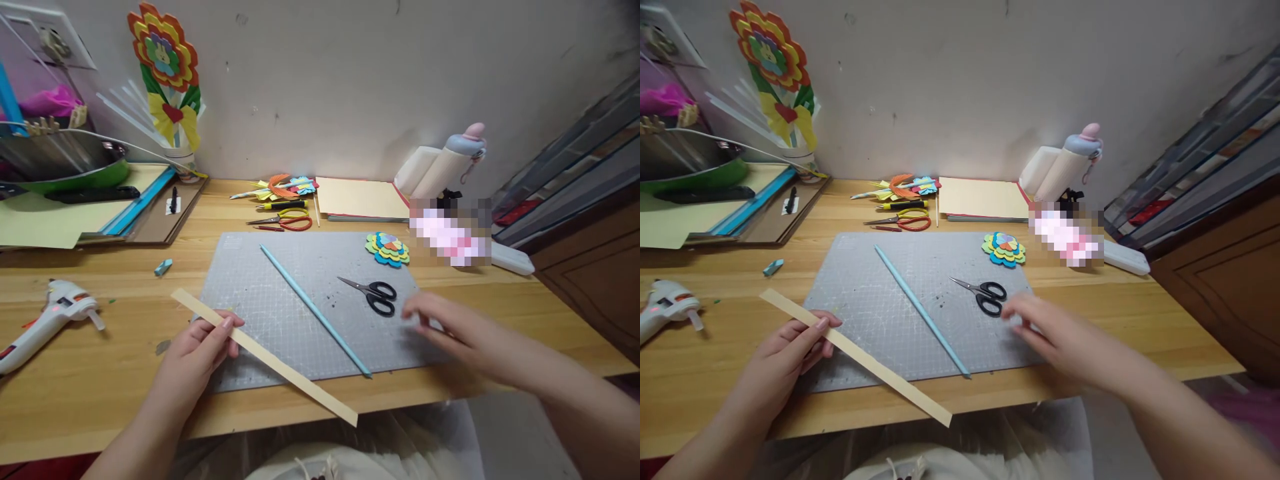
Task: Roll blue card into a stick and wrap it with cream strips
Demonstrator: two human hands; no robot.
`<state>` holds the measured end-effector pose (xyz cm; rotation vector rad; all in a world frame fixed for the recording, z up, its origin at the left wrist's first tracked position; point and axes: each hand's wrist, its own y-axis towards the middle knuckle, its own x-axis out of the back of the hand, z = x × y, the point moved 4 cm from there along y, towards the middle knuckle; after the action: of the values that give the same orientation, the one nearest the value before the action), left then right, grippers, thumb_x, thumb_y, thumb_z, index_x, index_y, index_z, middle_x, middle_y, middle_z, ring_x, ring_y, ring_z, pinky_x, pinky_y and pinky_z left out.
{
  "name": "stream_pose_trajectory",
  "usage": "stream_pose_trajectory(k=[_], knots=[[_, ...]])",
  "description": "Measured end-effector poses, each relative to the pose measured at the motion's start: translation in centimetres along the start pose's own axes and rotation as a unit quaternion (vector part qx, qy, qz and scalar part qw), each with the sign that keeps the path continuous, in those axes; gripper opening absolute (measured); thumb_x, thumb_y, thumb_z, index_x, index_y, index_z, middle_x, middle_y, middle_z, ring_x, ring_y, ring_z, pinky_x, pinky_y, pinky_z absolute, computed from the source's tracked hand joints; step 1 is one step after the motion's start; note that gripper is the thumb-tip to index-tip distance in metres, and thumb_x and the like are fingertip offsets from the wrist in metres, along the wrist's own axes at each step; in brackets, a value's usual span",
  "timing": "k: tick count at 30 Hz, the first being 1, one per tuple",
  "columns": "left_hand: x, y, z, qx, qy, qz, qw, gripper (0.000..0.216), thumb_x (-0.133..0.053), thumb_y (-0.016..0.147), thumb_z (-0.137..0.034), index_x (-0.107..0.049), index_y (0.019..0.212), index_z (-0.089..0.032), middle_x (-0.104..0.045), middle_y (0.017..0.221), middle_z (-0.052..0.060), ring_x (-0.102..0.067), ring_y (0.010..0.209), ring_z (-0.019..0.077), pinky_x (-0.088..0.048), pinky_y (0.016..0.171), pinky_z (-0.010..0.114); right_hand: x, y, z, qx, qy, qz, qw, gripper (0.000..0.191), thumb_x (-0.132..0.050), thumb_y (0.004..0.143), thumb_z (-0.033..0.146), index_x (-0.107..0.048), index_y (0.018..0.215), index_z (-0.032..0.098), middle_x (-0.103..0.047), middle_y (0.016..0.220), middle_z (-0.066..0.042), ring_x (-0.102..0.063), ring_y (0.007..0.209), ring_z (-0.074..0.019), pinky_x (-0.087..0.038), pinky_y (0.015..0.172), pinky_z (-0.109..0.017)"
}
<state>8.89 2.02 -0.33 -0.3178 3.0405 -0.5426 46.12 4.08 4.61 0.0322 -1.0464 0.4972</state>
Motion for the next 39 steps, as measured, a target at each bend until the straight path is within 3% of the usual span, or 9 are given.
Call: stream_pose_trajectory(k=[3,11,22,26,30,32,34,36,39], knots=[[0.0,-0.1,-0.1,-0.002,-0.002,-0.003,1.0,0.044,-0.077,0.056,-0.054,-0.067,0.075,-0.016,-0.054,0.053,-0.001,-0.048,0.054,0.0102,-0.04,0.051,0.018,-0.4,4.1,-1.1,-0.008,-0.101,-0.112,0.989,0.024,-0.048,0.086,0.023,-0.059,0.107,0.021,-0.063,0.11,-0.01,-0.058,0.098,-0.0248,-0.044,0.083,-0.036],[0.3,-0.4,0.3,-0.006,0.006,0.004,1.0,0.044,-0.071,0.064,-0.056,-0.064,0.082,-0.016,-0.053,0.052,-0.002,-0.044,0.052,0.0097,-0.029,0.048,0.017,-2.6,11.2,3.0,0.061,-0.136,-0.064,0.987,0.021,-0.051,0.083,0.019,-0.065,0.099,0.022,-0.066,0.095,-0.007,-0.06,0.086,-0.0211,-0.042,0.073,-0.027],[0.3,-0.1,0.9,-0.006,0.024,0.027,0.999,0.041,-0.065,0.071,-0.056,-0.063,0.086,-0.018,-0.054,0.053,-0.002,-0.035,0.046,0.0061,-0.021,0.046,0.017,-0.9,20.5,4.8,0.077,-0.035,-0.166,0.982,0.037,-0.051,0.074,0.005,-0.062,0.107,0.016,-0.062,0.101,-0.01,-0.056,0.094,-0.022,-0.042,0.082,-0.031],[0.4,-0.3,0.7,-0.008,0.026,0.037,0.999,0.042,-0.062,0.073,-0.057,-0.063,0.087,-0.017,-0.054,0.051,-0.002,-0.03,0.043,0.0052,-0.018,0.044,0.017,-1.0,20.0,8.1,0.102,0.043,-0.196,0.974,0.038,-0.05,0.082,0.012,-0.056,0.119,0.015,-0.055,0.121,-0.013,-0.054,0.104,-0.0208,-0.043,0.085,-0.032],[0.2,-0.7,0.3,-0.013,0.005,0.028,0.999,0.039,-0.065,0.073,-0.053,-0.063,0.086,-0.017,-0.054,0.052,-0.002,-0.032,0.044,0.0049,-0.019,0.043,0.016,-5.6,14.6,13.3,0.159,0.13,-0.093,0.974,0.022,-0.054,0.087,0.027,-0.063,0.105,0.021,-0.068,0.093,-0.002,-0.062,0.082,-0.0135,-0.047,0.072,-0.024],[-0.2,-0.9,0.2,-0.012,-0.017,0.022,1.0,0.038,-0.067,0.071,-0.052,-0.063,0.086,-0.017,-0.055,0.052,-0.001,-0.036,0.045,0.0056,-0.022,0.044,0.016,-8.8,11.5,14.9,0.105,0.303,0.073,0.944,0.039,-0.063,0.08,0.029,-0.055,0.118,0.022,-0.067,0.085,0.0,-0.061,0.069,-0.0114,-0.046,0.06,-0.021],[-0.6,-1.1,0.1,-0.017,-0.023,0.025,0.999,0.039,-0.067,0.071,-0.052,-0.064,0.087,-0.016,-0.057,0.054,-0.001,-0.036,0.045,0.0056,-0.023,0.043,0.016,-11.0,8.7,15.4,0.016,0.402,0.215,0.89,0.027,-0.059,0.081,0.027,-0.056,0.107,0.02,-0.058,0.06,0.006,-0.049,0.043,-0.0073,-0.036,0.043,-0.018],[-0.7,-1.1,-0.2,-0.039,-0.011,0.023,0.999,0.04,-0.066,0.072,-0.052,-0.066,0.087,-0.016,-0.059,0.056,0.0,-0.035,0.045,0.0052,-0.023,0.042,0.016,-11.1,6.7,14.6,-0.046,0.457,0.251,0.852,0.015,-0.057,0.083,0.032,-0.058,0.086,0.017,-0.048,0.049,0.009,-0.037,0.035,-0.0046,-0.026,0.037,-0.017],[-0.1,-0.5,-1.3,-0.08,-0.017,-0.014,0.997,0.036,-0.068,0.072,-0.05,-0.067,0.081,-0.016,-0.056,0.056,-0.001,-0.04,0.051,0.0062,-0.031,0.047,0.015,-9.2,5.1,11.9,-0.071,0.459,0.257,0.847,0.027,-0.059,0.081,0.042,-0.06,0.081,0.016,-0.046,0.047,0.008,-0.031,0.037,-0.004,-0.023,0.038,-0.016]])
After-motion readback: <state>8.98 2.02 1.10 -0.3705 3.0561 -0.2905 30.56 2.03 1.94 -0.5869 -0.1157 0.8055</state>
